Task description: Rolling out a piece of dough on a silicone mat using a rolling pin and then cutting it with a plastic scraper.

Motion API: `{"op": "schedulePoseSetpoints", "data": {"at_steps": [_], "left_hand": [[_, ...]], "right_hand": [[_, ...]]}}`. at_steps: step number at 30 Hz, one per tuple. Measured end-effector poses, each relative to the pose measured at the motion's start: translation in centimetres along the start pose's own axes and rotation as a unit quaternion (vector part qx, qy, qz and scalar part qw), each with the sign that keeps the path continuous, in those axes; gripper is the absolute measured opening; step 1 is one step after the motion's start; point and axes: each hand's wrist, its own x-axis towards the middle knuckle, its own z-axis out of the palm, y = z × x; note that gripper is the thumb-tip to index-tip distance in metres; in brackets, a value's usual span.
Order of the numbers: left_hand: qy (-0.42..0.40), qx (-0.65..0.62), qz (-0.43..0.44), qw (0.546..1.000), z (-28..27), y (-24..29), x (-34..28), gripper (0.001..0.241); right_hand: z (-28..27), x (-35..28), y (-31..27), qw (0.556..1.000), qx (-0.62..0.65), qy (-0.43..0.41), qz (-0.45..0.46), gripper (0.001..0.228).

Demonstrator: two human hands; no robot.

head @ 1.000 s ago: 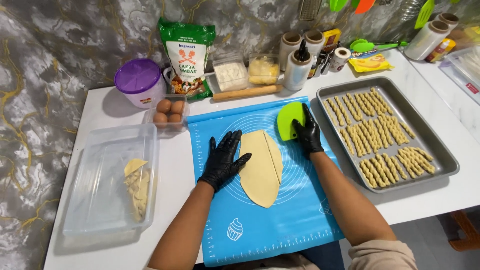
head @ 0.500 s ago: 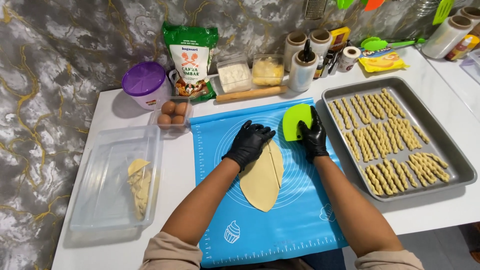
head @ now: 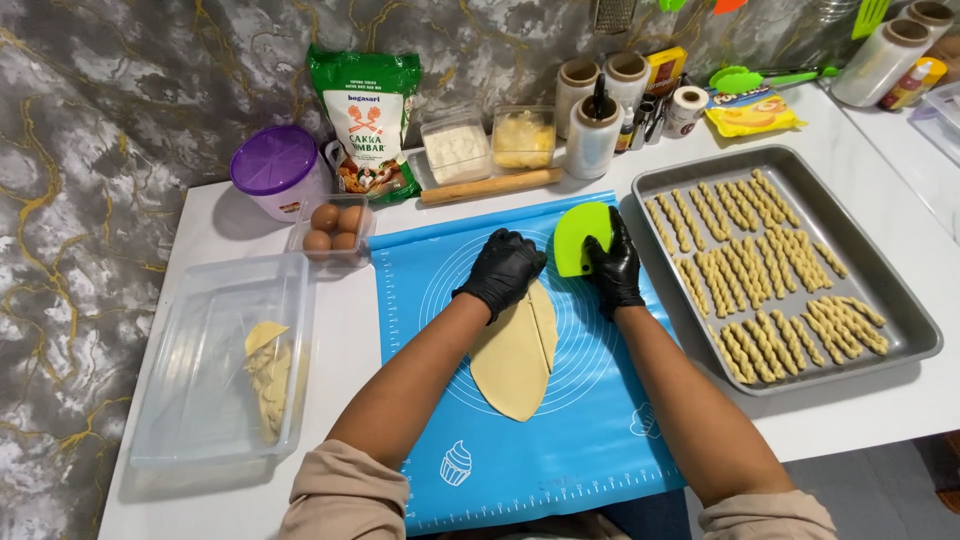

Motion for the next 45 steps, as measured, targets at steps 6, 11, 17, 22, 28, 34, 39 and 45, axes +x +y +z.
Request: {"op": "schedulePoseSetpoints", "data": {"at_steps": [6,11,17,22,28,34,39,45], "left_hand": [[0.018,0.058,0.067,0.996,-2.1,1.6,-1.2,0.005],[0.038,0.078,0.081,0.993,-3.0,0.9,-1.5,0.008],[0.080,0.096,0.086,0.988,-0.2,1.1,-1.2,0.016],[0.094,0.072,0.120,0.986,-4.0,5.5,-3.5,0.009],[0.037,-0.214,0.168,0.962,-13.2,9.2,-7.4,0.005],[0.017,-0.419,0.125,0.899,-20.0,9.1,-12.3,0.007],[0.174,-0.400,0.068,0.897,-22.9,5.6,-17.6,0.009],[0.240,-0.231,-0.031,0.942,-28.8,-1.1,-24.2,0.008]], "right_hand": [[0.0,0.6,0.9,1.000,0.000,0.002,0.006,0.067],[0.1,0.2,0.1,1.000,-0.004,0.000,0.018,0.069],[0.1,0.2,-0.1,1.000,-0.020,0.004,0.019,0.066],[-0.1,0.9,0.4,0.999,-0.028,0.008,0.017,0.060],[0.2,-0.1,-0.9,1.000,0.003,0.014,0.014,0.065],[0.0,-0.8,-1.7,1.000,-0.015,0.008,0.013,0.061],[0.0,-1.9,-1.7,1.000,-0.001,-0.009,-0.007,0.064],[0.4,-2.4,-1.6,0.999,-0.025,-0.018,-0.027,0.063]]}}
